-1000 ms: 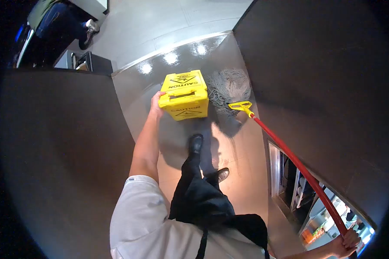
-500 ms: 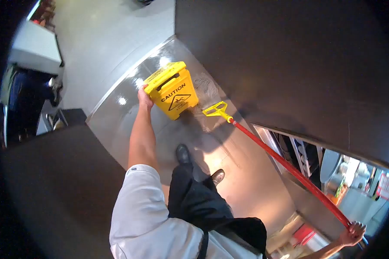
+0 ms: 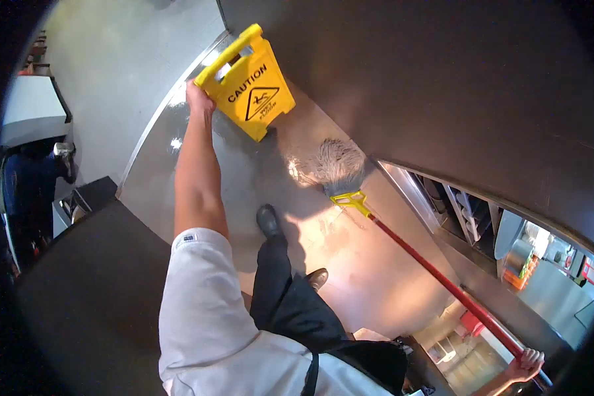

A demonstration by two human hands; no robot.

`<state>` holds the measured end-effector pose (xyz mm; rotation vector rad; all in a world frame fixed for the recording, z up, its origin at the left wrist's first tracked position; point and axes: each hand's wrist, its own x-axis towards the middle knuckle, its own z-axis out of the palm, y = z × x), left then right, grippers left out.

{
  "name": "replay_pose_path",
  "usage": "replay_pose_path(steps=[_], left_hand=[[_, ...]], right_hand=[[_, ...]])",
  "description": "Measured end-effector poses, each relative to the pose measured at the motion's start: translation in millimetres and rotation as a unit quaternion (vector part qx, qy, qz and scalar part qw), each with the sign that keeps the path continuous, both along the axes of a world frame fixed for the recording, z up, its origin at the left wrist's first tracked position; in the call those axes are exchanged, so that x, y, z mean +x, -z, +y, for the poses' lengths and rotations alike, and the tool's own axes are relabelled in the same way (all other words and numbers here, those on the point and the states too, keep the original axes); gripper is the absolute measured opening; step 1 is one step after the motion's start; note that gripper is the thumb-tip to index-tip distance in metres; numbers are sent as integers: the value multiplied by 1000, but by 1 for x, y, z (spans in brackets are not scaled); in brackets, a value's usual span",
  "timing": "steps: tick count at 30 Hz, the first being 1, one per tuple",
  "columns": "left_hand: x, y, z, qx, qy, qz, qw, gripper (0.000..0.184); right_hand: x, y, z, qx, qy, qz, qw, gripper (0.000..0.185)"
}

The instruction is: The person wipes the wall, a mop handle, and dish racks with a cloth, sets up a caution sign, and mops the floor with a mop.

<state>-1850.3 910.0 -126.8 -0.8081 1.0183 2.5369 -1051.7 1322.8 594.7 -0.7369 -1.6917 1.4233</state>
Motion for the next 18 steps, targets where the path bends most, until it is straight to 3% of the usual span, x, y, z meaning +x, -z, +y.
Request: replay_pose_path(steps=[1, 5, 7, 9, 10, 12, 13, 14, 17, 18], left_hand=[[0, -5, 0, 5, 1, -6, 1000, 29], [9, -6, 0, -24, -34, 21, 999, 38], [21, -22, 9, -44, -89, -6, 995, 44], [55, -22, 8, -235, -119, -23, 964, 51], [73, -20, 10, -328, -131, -31, 935, 55], [163, -12, 48, -314, -31, 39, 948, 48], [208, -8, 67, -305, 17, 75, 949, 46], [275, -52, 98, -280, 135, 156, 938, 31], [479, -73, 189, -272, 377, 428, 775, 56], [528, -120, 214, -203, 418, 453, 761, 72]], right_hand=[[-16, -2, 10, -33, -75, 7, 997, 34], [-67, 1, 11, 38, -74, 1, 997, 34], [-71, 1, 8, -3, -120, 15, 993, 34], [-69, 6, 9, -28, -161, 38, 986, 34], [-64, 7, 7, 2, -120, 42, 992, 34], [-52, 12, 1, 63, -30, 53, 996, 34], [-50, 10, 7, 6, -118, 68, 991, 33], [-52, 13, 4, -1, -127, 84, 988, 33], [-20, 20, 9, 18, -124, 123, 984, 32], [-13, 25, 3, 29, -128, 145, 981, 32]])
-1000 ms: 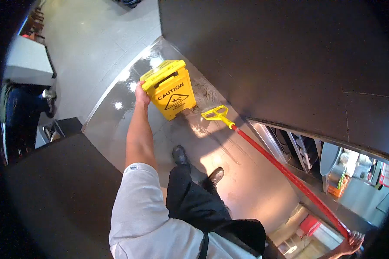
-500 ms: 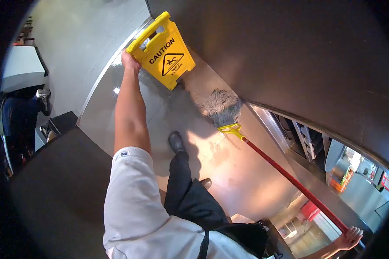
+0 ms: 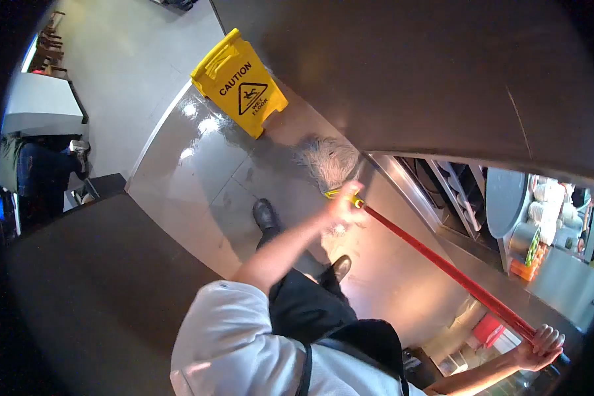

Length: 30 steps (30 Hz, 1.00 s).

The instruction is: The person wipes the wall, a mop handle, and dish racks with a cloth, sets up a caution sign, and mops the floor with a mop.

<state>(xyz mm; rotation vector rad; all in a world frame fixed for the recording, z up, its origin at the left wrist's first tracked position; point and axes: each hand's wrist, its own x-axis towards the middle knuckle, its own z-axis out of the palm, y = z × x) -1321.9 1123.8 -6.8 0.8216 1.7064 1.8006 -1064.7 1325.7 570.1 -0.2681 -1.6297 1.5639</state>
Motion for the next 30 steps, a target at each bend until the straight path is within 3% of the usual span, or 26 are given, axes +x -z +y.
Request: replay_pose_path(steps=[1, 2, 3, 4, 6, 7, 10, 13, 14, 16, 18, 19, 22, 25, 28, 30], left_hand=[[48, -50, 25, 39, 75, -18, 996, 89], [87, -79, 48, 59, 152, 48, 985, 100], [115, -115, 59, 49, 215, 106, 970, 85], [140, -142, 70, 37, 275, 162, 947, 71], [185, -127, 102, -169, 312, 180, 917, 39], [203, -134, 102, -137, 223, 182, 948, 30], [240, -121, 120, -125, 185, 230, 947, 21], [263, -118, 127, -169, 158, 243, 942, 16], [268, -107, 132, -184, 121, 248, 943, 14], [269, -57, 139, -232, 98, 368, 895, 14], [266, -48, 139, -295, 42, 363, 883, 16], [266, 1, 146, -266, -44, 324, 907, 18], [268, -38, 149, -209, -44, 265, 940, 21], [320, -64, 151, -168, -158, 312, 921, 27], [374, -85, 126, -221, -176, 283, 916, 29], [391, -102, 102, -270, -160, 269, 911, 31]], right_hand=[[9, 4, -10, 8, -4, 23, 1000, 32], [19, 8, -19, 16, -6, 46, 999, 32], [33, 13, -25, 3, -69, 68, 995, 29], [48, 20, -38, 63, 10, 104, 993, 29], [74, 30, -37, 59, -26, 151, 987, 33], [91, 33, -26, 36, -66, 173, 982, 37], [173, 53, 20, 42, -153, 163, 974, 28], [218, 79, 25, 44, -122, 139, 982, 35], [230, 89, 29, 49, -147, 132, 979, 34], [241, 107, 24, 79, -119, 103, 984, 34], [243, 121, 11, 33, -69, 74, 994, 34], [247, 128, 11, 16, -61, 60, 996, 34], [255, 131, 40, -10, -60, 10, 998, 38], [269, 121, 65, -55, -73, 67, 994, 40], [285, 104, 80, -8, -194, 89, 977, 43], [295, 105, 80, -13, -176, 79, 981, 45]])
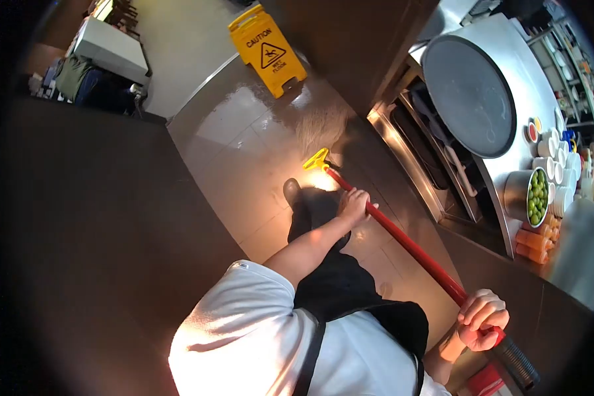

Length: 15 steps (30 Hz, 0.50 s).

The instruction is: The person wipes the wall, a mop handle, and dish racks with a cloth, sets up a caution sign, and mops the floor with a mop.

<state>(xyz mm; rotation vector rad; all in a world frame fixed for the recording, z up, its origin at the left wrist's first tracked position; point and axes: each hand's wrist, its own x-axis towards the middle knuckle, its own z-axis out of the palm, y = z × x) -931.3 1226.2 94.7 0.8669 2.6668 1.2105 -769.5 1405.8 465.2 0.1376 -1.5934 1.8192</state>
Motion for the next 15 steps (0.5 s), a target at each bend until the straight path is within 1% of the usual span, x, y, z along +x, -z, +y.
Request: replay_pose_path(steps=[2, 4, 5, 6, 8, 9, 10, 12, 14, 15], left_hand=[[2, 12, -25, -33, 4, -10, 999, 35], [-14, -2, -53, -92, 9, -35, 995, 37], [-23, -11, -65, -49, -8, -8, 999, 36], [-32, -21, -77, -20, -5, -27, 999, 36], [-54, -40, -102, 35, 4, -67, 997, 37], [-67, -34, -114, 82, -36, -81, 993, 36], [-85, -27, -127, 94, -54, -40, 993, 35], [-119, -15, -153, 74, -107, -5, 992, 33], [-162, 15, -180, 48, -124, -10, 991, 28], [-185, 29, -195, 59, -133, 3, 989, 26]], right_hand=[[-6, 3, -12, -6, -14, -13, 1000, 44], [-23, 8, -32, -16, -40, -12, 999, 44], [-36, 11, -40, -21, -70, -16, 997, 46], [-50, 17, -48, -18, -97, -7, 995, 46], [-85, 22, -75, -29, -104, 1, 994, 46], [-102, 30, -89, -31, -117, 19, 992, 44], [-121, 31, -103, -29, -161, 17, 986, 44], [-160, 36, -128, -25, -208, 7, 978, 44], [-199, 51, -154, -45, -194, 9, 980, 44], [-219, 57, -168, -43, -180, 3, 983, 43]])
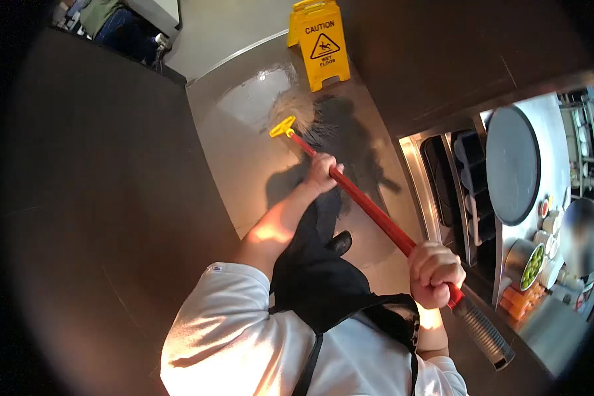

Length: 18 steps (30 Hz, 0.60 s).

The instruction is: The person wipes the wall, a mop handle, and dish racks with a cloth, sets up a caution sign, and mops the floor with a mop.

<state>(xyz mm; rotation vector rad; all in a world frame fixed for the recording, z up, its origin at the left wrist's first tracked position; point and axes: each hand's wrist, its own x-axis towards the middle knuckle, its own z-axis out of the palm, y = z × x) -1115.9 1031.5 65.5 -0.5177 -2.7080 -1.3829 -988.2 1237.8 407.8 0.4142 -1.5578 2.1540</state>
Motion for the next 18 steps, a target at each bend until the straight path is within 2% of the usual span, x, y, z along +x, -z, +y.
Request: replay_pose_path(steps=[3, 4, 5, 6, 8, 10, 11, 12, 13, 14, 16, 17, 18], left_hand=[[-75, 27, -54, 25, 7, 3, 1000, 25], [-111, 56, -76, 142, -22, -172, 975, 18], [-140, 73, -97, 151, -66, -237, 957, 13], [-169, 90, -119, 161, -112, -300, 934, 14], [-202, 63, -153, 170, -242, -310, 904, 30], [-213, 34, -175, 145, -259, -315, 902, 40], [-210, 35, -188, 14, -203, -269, 941, 41], [-206, 36, -195, -118, -142, -217, 959, 41], [-199, 44, -194, 31, -165, -292, 942, 38], [-188, 51, -190, 180, -184, -356, 898, 34], [-145, 42, -172, 161, -152, -237, 946, 27], [-108, 33, -152, -17, -96, -49, 994, 25], [-81, 22, -127, -3, -128, -53, 990, 27]], right_hand=[[-62, 29, -40, 30, -19, 14, 999, 40], [-80, 42, -52, 47, -37, 2, 998, 37], [-101, 56, -60, 63, -57, -8, 996, 34], [-122, 72, -75, 85, -82, 13, 993, 30], [-158, 93, -113, 124, -111, 35, 985, 24], [-176, 111, -145, 146, -122, 38, 981, 18], [-177, 122, -154, 148, -130, 40, 980, 16], [-168, 129, -158, 142, -130, 36, 981, 17], [-160, 132, -163, 136, -130, 32, 982, 18], [-147, 128, -161, 147, -129, 35, 980, 20], [-116, 110, -149, 152, -122, 36, 980, 24], [-99, 99, -137, 146, -114, 33, 982, 25], [-81, 83, -122, 133, -112, 19, 985, 26]])
